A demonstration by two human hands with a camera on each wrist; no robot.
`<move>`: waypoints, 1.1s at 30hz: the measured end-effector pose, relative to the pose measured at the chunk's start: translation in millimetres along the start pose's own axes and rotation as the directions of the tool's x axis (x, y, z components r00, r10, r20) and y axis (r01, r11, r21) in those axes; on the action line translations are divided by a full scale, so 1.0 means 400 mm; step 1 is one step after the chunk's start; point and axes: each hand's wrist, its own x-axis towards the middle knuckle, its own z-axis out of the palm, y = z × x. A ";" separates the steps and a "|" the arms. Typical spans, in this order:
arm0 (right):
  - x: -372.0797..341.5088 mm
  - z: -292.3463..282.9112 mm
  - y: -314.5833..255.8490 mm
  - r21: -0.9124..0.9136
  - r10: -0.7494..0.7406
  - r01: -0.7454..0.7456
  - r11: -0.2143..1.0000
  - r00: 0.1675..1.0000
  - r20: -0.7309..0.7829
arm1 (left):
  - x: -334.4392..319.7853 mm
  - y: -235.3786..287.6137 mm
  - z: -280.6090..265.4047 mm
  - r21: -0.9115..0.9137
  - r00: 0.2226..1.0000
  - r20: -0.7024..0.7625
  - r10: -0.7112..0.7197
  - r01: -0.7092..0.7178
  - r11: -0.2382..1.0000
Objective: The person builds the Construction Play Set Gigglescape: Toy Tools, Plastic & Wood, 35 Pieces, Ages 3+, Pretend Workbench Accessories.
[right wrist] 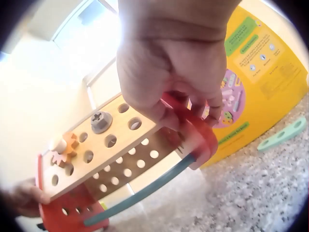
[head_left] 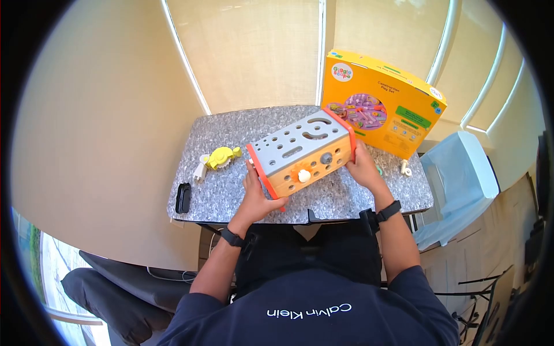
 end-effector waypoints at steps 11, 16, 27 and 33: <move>0.010 -0.153 -0.257 0.298 -0.138 0.124 0.947 0.990 0.027 | 0.044 0.115 0.044 -0.957 0.925 0.243 -0.293 0.179 -0.229; 0.007 -0.237 -0.174 0.229 0.049 0.006 0.973 0.971 -0.234 | 0.057 0.123 0.030 -0.924 0.926 0.319 -0.201 0.257 -0.285; -0.183 -0.343 0.362 -0.574 0.534 -0.544 0.612 0.820 -0.208 | 0.074 0.067 0.033 -0.845 0.910 0.393 -0.130 0.302 -0.441; -0.189 -0.290 0.446 -0.548 0.522 -0.520 0.655 0.836 -0.169 | 0.070 0.034 0.035 -0.852 0.883 0.421 -0.208 0.306 -0.425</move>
